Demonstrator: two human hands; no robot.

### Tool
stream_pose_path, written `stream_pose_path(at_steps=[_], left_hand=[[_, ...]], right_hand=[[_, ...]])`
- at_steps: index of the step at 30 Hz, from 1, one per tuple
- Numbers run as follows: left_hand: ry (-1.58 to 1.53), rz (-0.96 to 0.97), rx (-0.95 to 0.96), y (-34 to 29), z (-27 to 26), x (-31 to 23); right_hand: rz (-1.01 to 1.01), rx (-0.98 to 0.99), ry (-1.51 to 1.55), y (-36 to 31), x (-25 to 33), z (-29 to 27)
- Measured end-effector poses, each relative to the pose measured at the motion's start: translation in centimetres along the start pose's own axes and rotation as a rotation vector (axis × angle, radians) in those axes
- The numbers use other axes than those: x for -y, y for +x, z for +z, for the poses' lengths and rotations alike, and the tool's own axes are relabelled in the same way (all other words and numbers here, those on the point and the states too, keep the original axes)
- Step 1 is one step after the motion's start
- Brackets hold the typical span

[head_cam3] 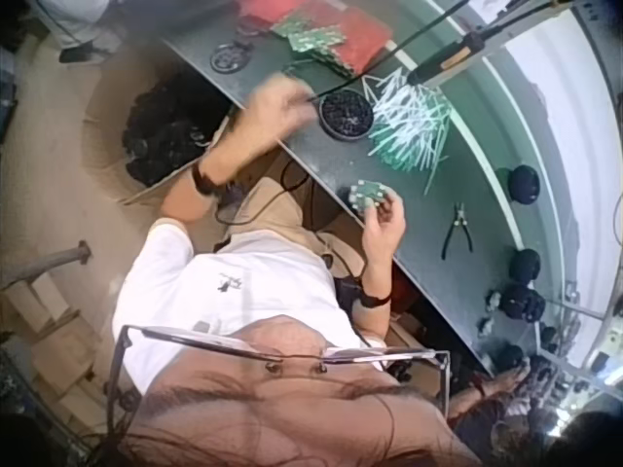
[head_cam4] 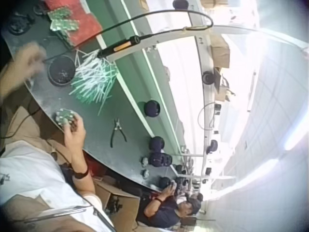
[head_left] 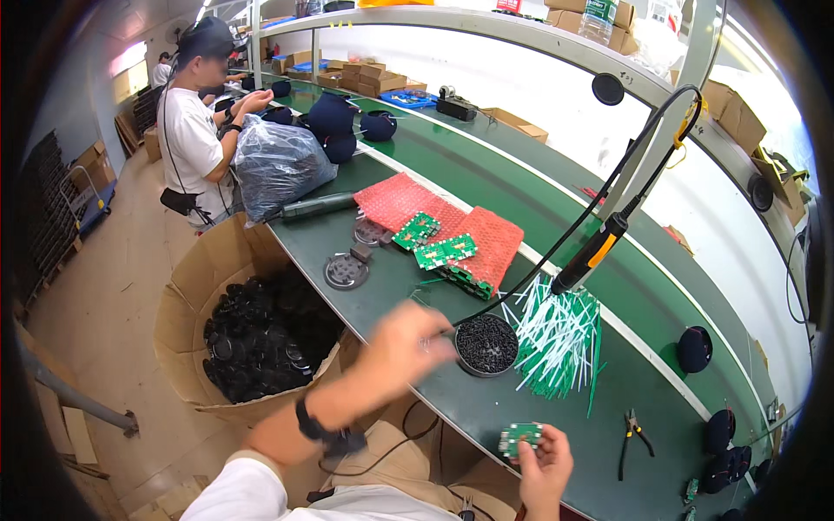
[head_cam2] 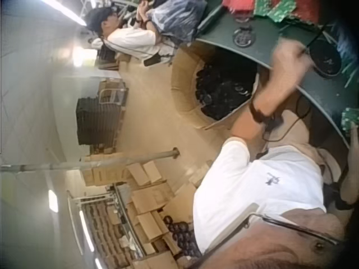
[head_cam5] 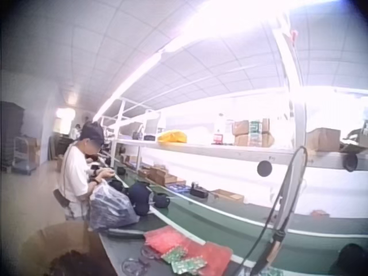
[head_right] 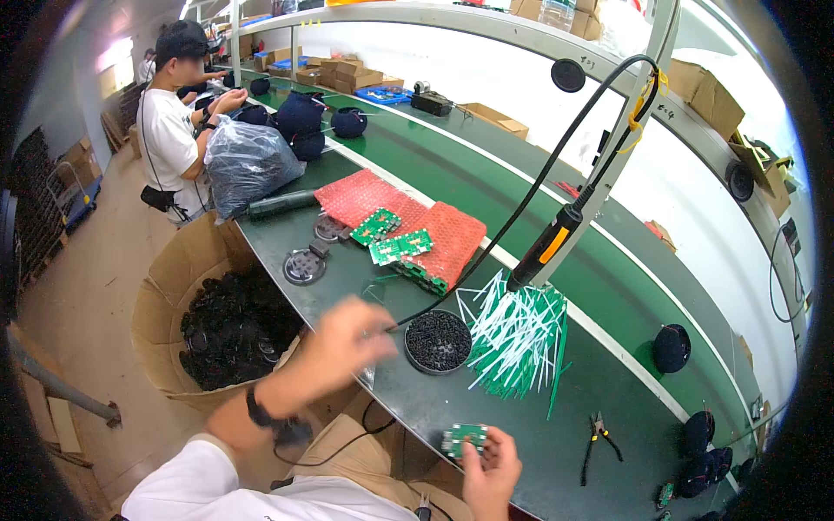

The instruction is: Assembling electronic components by trimming wires with pliers and securing a circuit board into a plastic housing using an electric screwdriver.

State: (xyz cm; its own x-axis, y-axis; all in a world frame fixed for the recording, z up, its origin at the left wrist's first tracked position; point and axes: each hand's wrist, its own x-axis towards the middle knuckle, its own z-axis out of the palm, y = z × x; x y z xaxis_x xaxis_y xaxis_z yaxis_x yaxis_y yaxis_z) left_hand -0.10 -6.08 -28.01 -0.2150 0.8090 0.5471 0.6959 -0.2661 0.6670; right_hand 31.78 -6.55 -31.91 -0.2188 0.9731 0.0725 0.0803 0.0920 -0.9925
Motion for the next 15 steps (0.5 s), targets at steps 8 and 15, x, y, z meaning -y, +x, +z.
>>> stream_pose_path(at_steps=[8,15], left_hand=[[0.879,-0.331,-0.073,6.9,-5.3,15.5],[0.438,0.124,-0.160,2.9,-4.9,4.0]], right_hand=[[0.020,-0.185,0.117,-0.8,-0.2,-3.9],[0.092,-0.193,0.270,-1.1,-0.7,-4.8]])
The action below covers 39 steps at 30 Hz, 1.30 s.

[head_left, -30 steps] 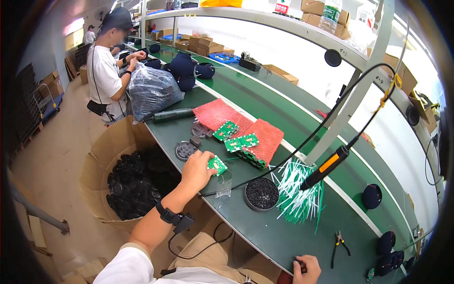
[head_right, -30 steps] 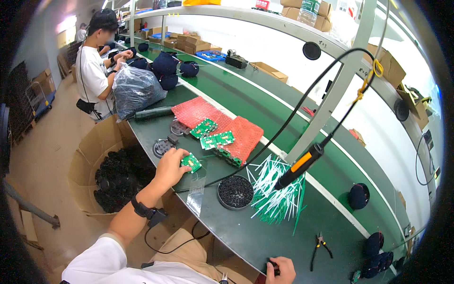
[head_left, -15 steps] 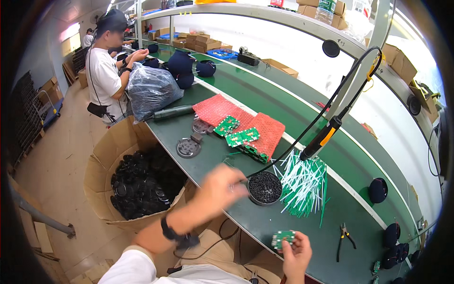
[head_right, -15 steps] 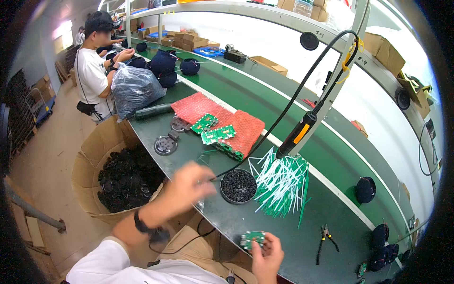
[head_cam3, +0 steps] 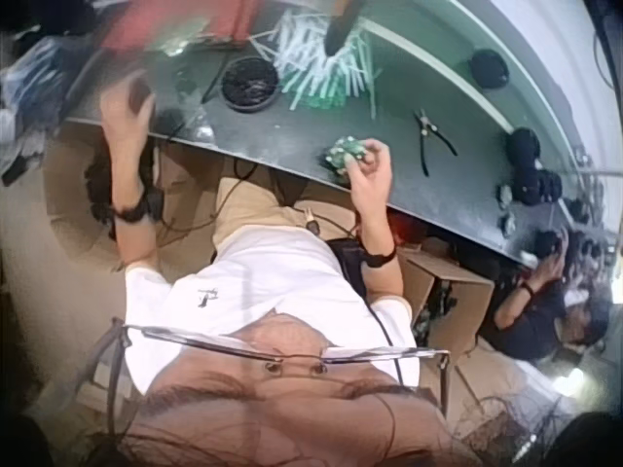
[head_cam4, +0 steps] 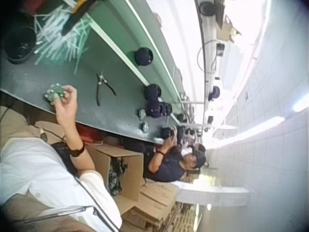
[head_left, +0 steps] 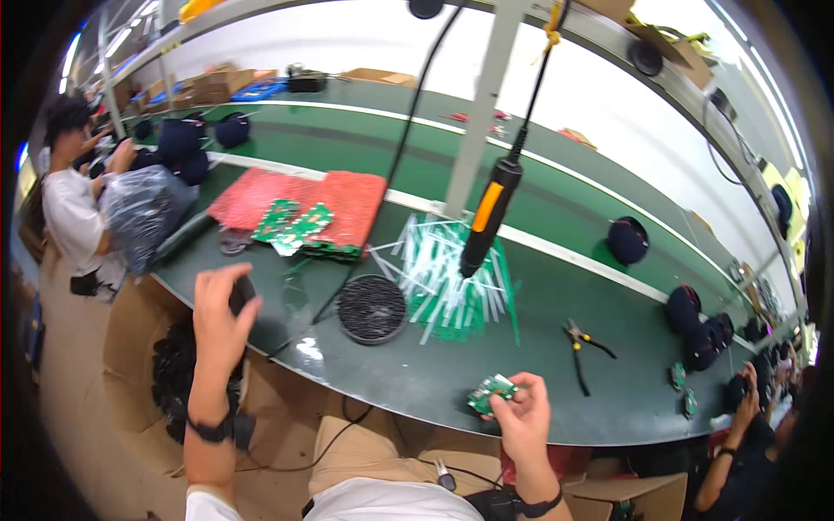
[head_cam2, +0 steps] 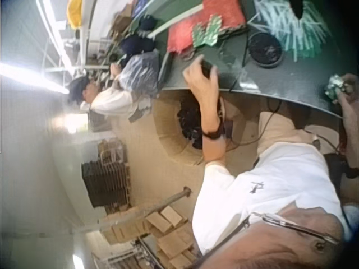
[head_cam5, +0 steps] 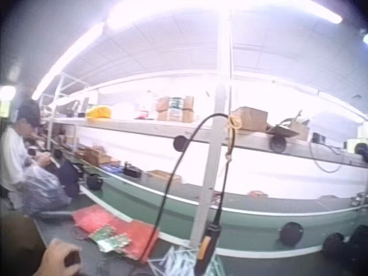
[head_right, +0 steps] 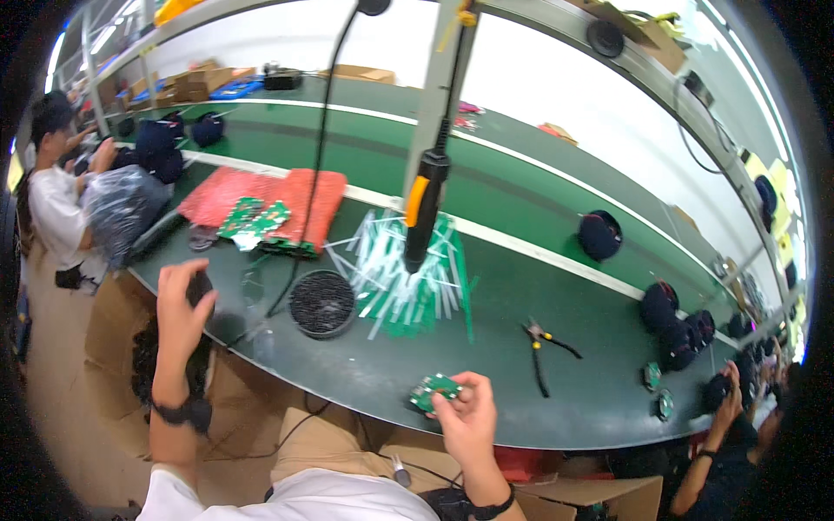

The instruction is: Assembling electronic components by trimming wires with pliers and securing a circuit board into a plastic housing using an electric screwdriver.

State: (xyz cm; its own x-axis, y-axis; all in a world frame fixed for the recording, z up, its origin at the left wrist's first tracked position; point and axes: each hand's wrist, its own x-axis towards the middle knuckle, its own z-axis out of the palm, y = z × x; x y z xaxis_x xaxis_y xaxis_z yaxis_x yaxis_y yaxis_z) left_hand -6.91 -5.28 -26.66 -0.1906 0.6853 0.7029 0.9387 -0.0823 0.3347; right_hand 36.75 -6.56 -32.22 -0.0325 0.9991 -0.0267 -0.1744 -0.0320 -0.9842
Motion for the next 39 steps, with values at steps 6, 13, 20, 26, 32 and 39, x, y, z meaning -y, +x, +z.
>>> stream_pose_path(at_steps=[6,13,20,26,32,39], left_hand=[[-0.287,0.704,0.550,-4.8,1.7,-14.1],[-0.552,0.809,0.618,-7.4,5.9,-17.8],[-0.590,0.595,0.475,-9.4,4.9,-19.1],[-0.946,0.195,0.364,-11.4,4.3,-19.2],[-0.850,-0.069,0.639,-10.4,4.1,-18.3],[-0.675,0.134,0.528,-10.0,6.5,-17.4]], right_hand=[[0.012,-0.021,0.027,0.3,0.6,-0.2],[-0.017,-0.081,-0.022,-0.5,1.9,-1.6],[0.067,0.163,0.000,-3.2,2.4,0.0],[-0.110,0.304,0.026,-3.8,3.2,0.1],[-0.135,0.080,-0.344,-1.4,2.4,0.7],[-0.051,0.116,-0.497,1.8,1.5,1.9]])
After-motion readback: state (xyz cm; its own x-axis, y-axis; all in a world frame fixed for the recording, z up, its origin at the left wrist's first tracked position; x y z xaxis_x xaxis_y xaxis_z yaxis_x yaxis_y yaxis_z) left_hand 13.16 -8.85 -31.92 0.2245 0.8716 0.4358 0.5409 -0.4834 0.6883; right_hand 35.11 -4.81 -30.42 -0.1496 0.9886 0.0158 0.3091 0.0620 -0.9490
